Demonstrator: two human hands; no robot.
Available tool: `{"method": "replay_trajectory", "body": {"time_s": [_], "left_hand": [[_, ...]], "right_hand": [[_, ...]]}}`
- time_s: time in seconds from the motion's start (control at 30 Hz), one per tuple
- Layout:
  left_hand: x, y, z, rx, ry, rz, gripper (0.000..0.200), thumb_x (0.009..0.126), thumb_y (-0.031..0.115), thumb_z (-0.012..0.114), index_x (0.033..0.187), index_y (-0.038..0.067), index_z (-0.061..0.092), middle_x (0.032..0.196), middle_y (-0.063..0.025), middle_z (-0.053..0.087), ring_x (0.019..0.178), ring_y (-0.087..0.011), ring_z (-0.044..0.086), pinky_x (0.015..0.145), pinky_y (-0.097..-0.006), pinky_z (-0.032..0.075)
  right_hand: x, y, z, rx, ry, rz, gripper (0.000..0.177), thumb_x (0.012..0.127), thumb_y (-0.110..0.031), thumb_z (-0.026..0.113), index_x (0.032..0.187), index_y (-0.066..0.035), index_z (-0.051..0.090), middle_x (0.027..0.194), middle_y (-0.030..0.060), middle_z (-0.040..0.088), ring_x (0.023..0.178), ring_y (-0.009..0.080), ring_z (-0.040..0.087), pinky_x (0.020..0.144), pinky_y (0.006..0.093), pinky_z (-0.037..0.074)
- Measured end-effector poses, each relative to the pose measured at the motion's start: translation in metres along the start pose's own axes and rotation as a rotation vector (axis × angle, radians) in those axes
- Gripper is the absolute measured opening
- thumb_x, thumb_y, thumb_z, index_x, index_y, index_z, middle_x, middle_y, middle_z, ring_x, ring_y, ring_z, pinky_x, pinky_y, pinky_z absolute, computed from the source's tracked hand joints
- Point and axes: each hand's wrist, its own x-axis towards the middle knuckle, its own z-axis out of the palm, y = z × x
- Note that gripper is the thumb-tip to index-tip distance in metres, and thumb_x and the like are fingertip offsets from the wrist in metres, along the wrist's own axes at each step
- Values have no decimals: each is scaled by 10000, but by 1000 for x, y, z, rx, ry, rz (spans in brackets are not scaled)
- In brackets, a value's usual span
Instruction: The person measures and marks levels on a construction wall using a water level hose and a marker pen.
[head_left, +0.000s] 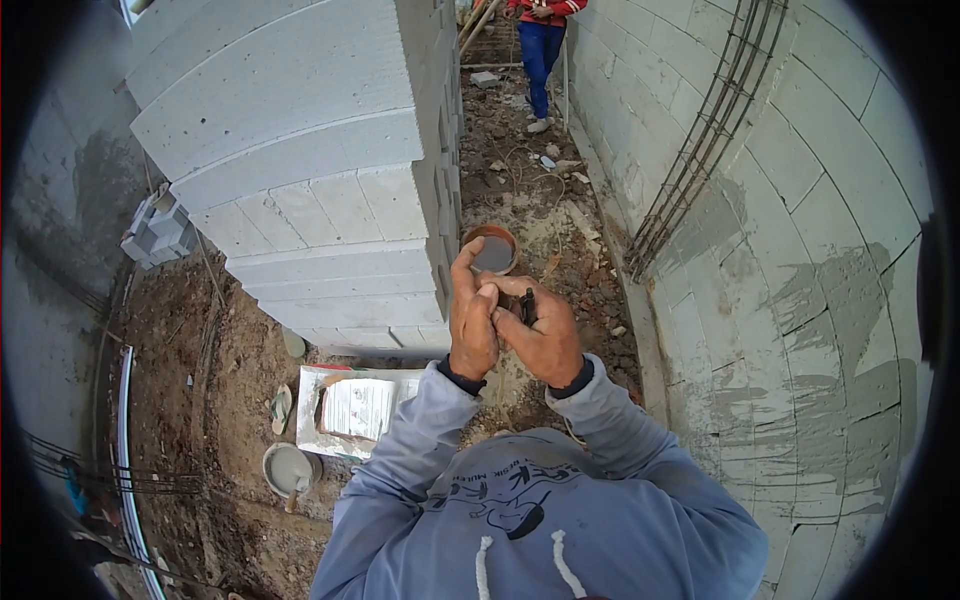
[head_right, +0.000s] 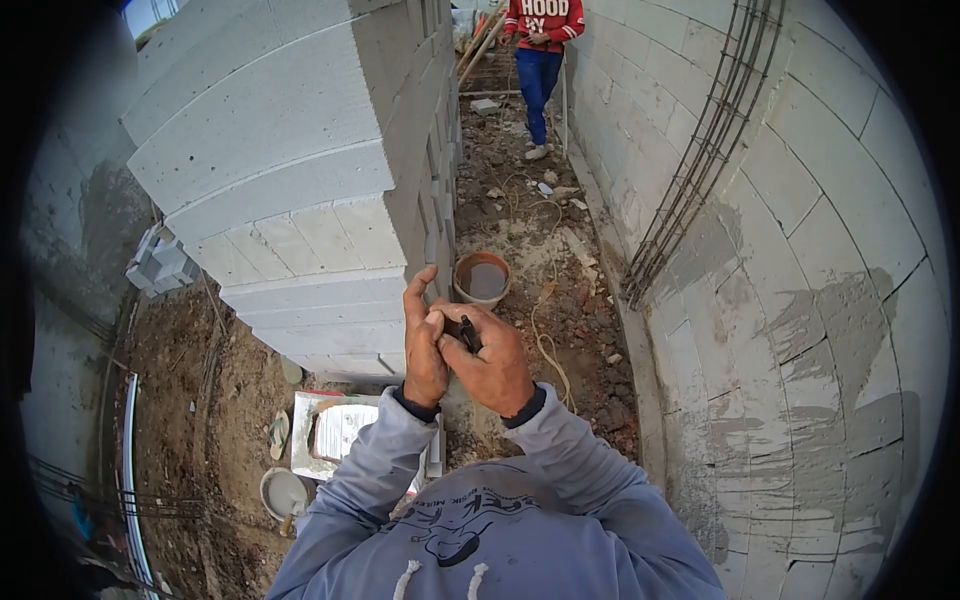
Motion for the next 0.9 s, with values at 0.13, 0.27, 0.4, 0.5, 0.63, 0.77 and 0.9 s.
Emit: {"method": "replay_trajectory", "body": {"time_s": [0.13,0.27,0.4,0.5,0.63,0.77,0.9], "left_hand": [[6,-1,6,-17,22,-8,580,914,282,379,1400,1,231,800,-15,533,712,-78,482,709,-223,424],[26,1,6,-2,51,-45,529,887,275,356,1328,-16,327,671,16,435,565,-63,379,478,-221,298],[73,23,14,31,16,-7,481,885,247,345,1300,6,366,663,13,441,534,-62,349,467,-216,288],[108,29,30,-9,10,13,448,888,233,330,1279,24,393,644,16,438,505,-59,323,446,-205,269],[150,29,50,-30,-66,31,470,905,339,339,1266,44,396,634,15,421,450,-56,295,392,-203,214],[187,36,66,-64,-118,55,449,898,337,364,1236,48,426,629,11,418,442,-57,294,386,-205,221],[213,47,82,-160,-53,48,418,898,327,370,1191,46,467,628,-1,421,420,-66,284,373,-214,228]], "right_hand": [[4,7,-4,35,43,-23,280,809,-62,618,1082,-3,615,1016,125,647,916,204,636,788,319,500],[8,11,-23,13,121,83,285,852,-117,599,1109,7,594,990,95,642,857,156,600,757,296,483],[7,17,-44,79,221,177,298,919,-210,542,1129,-3,584,969,66,640,751,122,539,685,276,454],[-4,22,-55,106,258,262,311,924,-234,534,1127,-4,584,939,63,644,728,113,526,656,272,447],[-28,36,-76,38,297,289,298,928,-236,527,1109,-7,587,919,67,647,721,103,535,634,267,447],[-54,45,-102,12,392,387,270,927,-219,515,1078,-8,587,916,76,649,729,105,551,657,267,457],[-72,60,-128,20,476,494,264,932,-237,523,1094,-38,587,884,48,639,690,80,538,588,239,430]]}}
